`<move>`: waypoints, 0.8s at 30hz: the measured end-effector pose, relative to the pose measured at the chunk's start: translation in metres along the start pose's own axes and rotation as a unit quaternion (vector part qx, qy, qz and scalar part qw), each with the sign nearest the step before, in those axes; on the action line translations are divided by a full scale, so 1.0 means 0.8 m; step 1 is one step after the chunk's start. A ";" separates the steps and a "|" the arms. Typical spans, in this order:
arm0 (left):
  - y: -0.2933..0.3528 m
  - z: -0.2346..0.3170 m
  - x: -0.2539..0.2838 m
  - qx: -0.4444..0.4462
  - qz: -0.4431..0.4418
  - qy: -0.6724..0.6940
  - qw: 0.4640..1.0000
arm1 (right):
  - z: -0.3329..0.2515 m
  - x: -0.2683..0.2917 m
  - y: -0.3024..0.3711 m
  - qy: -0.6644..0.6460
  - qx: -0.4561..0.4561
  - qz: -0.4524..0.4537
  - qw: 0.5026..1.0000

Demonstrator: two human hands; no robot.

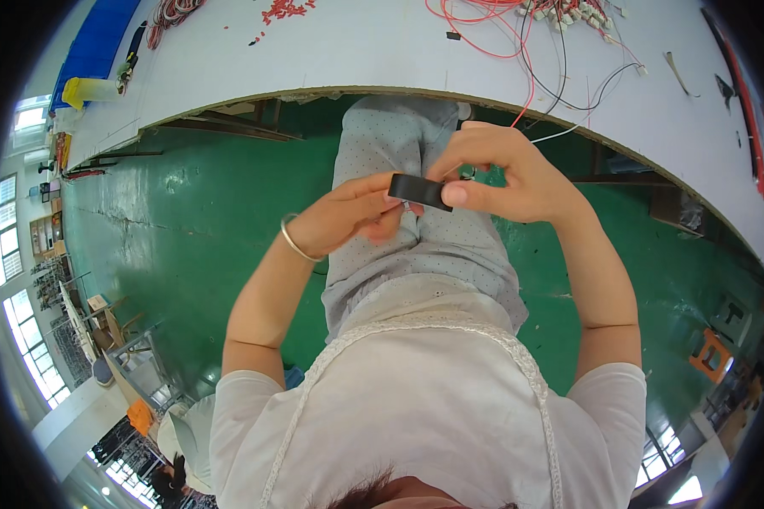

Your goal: The recorder is assembling electrical wire harnesses by wrapping them with black tape and attaching small white plastic connectors.

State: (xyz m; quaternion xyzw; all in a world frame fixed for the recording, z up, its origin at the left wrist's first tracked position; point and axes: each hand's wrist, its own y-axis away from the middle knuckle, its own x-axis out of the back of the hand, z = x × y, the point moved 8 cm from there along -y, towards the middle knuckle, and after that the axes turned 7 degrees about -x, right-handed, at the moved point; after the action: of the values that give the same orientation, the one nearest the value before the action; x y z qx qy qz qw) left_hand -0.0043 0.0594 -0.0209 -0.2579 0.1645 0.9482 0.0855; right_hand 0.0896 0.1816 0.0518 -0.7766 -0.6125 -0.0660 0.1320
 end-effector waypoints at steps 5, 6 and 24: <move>-0.026 0.043 -0.010 -0.077 -0.018 -0.301 0.950 | 0.017 0.005 0.002 0.017 -0.077 0.031 0.996; -0.027 0.051 -0.013 -0.078 -0.004 -0.317 0.945 | 0.008 0.006 0.001 0.097 -0.046 0.046 0.993; -0.018 0.074 -0.048 -0.357 0.139 -0.708 0.593 | 0.074 -0.001 -0.004 -0.124 -0.314 0.114 0.934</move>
State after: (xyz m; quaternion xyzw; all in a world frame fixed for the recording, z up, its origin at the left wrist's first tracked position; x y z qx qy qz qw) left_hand 0.0048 0.0910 0.0432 0.5107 -0.2661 0.8156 -0.0565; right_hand 0.0828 0.1986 -0.0046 -0.8450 -0.4793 -0.1431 -0.1891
